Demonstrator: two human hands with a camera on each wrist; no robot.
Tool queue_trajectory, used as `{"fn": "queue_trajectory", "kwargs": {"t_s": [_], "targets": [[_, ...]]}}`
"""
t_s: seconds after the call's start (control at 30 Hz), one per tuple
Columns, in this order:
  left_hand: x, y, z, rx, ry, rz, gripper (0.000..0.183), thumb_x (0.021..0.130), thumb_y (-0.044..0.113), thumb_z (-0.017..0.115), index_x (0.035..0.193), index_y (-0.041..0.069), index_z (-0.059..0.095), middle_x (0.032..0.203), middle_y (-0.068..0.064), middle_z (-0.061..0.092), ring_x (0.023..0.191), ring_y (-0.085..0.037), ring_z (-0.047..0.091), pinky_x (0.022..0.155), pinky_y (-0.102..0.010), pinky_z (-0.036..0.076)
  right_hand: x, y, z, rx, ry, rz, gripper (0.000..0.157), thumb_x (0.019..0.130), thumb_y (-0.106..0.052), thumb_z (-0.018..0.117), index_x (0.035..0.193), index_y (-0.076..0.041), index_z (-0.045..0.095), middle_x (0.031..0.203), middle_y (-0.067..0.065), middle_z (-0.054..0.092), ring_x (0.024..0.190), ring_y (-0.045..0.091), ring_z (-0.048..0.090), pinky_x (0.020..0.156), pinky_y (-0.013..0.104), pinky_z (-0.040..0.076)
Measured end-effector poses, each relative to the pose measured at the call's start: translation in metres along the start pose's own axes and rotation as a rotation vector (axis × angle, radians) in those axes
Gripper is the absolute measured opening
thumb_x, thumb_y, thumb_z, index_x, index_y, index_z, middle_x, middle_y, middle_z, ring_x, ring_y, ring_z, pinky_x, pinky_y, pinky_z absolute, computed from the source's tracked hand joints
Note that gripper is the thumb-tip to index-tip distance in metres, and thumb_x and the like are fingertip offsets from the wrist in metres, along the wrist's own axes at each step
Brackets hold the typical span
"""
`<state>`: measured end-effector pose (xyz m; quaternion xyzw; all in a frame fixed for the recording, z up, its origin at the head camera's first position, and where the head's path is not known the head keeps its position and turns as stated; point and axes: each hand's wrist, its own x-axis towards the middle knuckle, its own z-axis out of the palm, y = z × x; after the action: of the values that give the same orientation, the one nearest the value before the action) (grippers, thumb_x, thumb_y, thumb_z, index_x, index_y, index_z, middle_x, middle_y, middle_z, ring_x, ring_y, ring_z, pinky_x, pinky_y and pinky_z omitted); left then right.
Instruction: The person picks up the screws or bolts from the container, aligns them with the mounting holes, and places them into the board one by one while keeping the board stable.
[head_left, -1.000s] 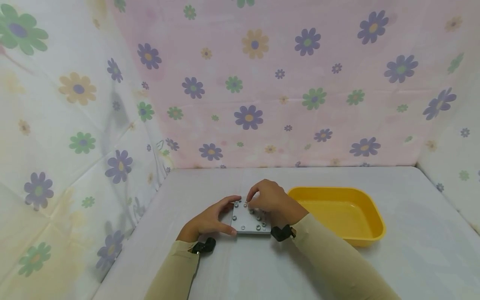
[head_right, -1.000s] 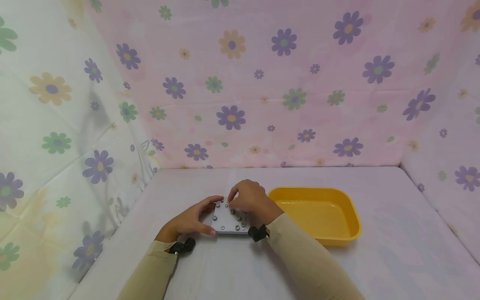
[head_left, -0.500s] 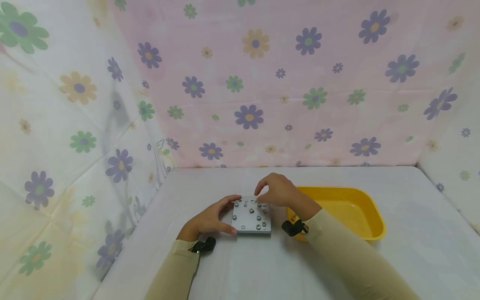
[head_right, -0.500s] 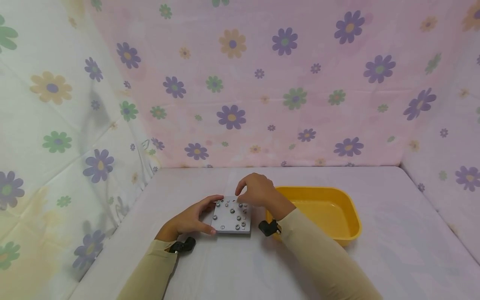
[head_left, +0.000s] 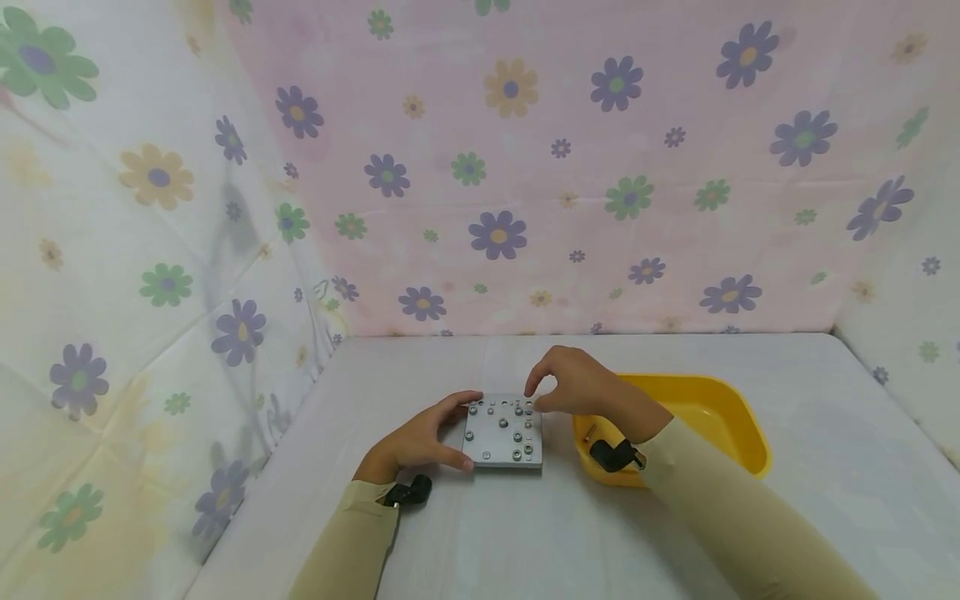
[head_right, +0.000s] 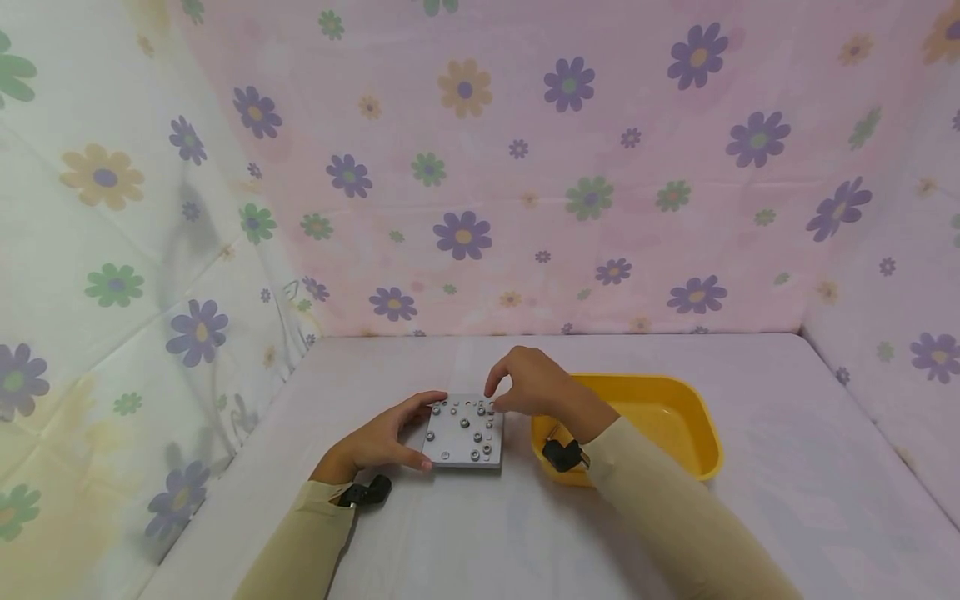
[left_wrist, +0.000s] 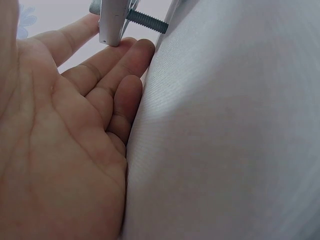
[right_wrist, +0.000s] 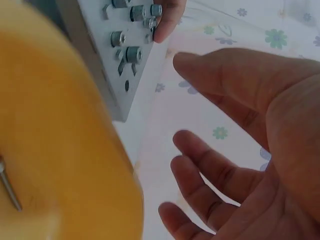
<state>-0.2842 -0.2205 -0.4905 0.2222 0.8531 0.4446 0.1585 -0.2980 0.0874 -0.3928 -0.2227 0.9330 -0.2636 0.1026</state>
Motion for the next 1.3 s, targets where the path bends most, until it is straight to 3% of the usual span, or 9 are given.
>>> {"fn": "queue_trajectory", "kwargs": {"t_s": [0.3,0.5,0.77,1.03,1.3], "targets": [[0.001,-0.003,0.000,-0.010,-0.005,0.015,0.108,0.065,0.033,0.098,0.156,0.040,0.039,0.154,0.011,0.048,0.145,-0.017,0.044,0.126,-0.054,0.018,-0.012,0.020,-0.009,-0.009,-0.015,-0.102,0.012,0.087,-0.023,0.084,0.096,-0.030,0.081,0.112,-0.006,0.066,0.117,0.030,0.060,0.100,0.046,0.051],[0.000,-0.003,0.000,-0.009,-0.010,0.013,0.108,0.066,0.034,0.098,0.157,0.040,0.039,0.155,0.011,0.047,0.146,-0.017,0.043,0.126,-0.054,0.018,-0.021,0.028,-0.016,0.001,-0.066,-0.107,0.019,0.086,-0.023,0.085,0.089,-0.040,0.078,0.110,-0.009,0.066,0.112,0.029,0.060,0.094,0.041,0.051],[0.000,-0.002,0.000,-0.010,-0.003,0.012,0.109,0.065,0.035,0.098,0.156,0.040,0.039,0.155,0.011,0.048,0.145,-0.017,0.043,0.126,-0.055,0.018,-0.027,0.046,-0.023,-0.003,-0.085,-0.125,0.017,0.087,-0.027,0.084,0.091,-0.043,0.077,0.108,-0.013,0.066,0.111,0.024,0.058,0.095,0.041,0.051],[0.001,-0.003,0.001,0.001,-0.003,0.013,0.109,0.065,0.036,0.098,0.156,0.040,0.039,0.154,0.012,0.048,0.145,-0.017,0.044,0.126,-0.055,0.019,-0.031,0.074,-0.032,0.058,-0.124,-0.172,0.013,0.086,-0.033,0.085,0.098,-0.036,0.080,0.102,-0.014,0.071,0.098,0.018,0.060,0.084,0.033,0.054],[0.000,0.000,0.001,0.002,0.001,0.000,0.109,0.065,0.034,0.098,0.157,0.039,0.039,0.155,0.012,0.047,0.146,-0.017,0.043,0.126,-0.054,0.019,-0.030,0.091,-0.034,0.171,-0.243,-0.144,0.017,0.087,-0.022,0.084,0.104,-0.023,0.082,0.086,-0.001,0.071,0.076,0.017,0.061,0.067,0.027,0.053]]}}
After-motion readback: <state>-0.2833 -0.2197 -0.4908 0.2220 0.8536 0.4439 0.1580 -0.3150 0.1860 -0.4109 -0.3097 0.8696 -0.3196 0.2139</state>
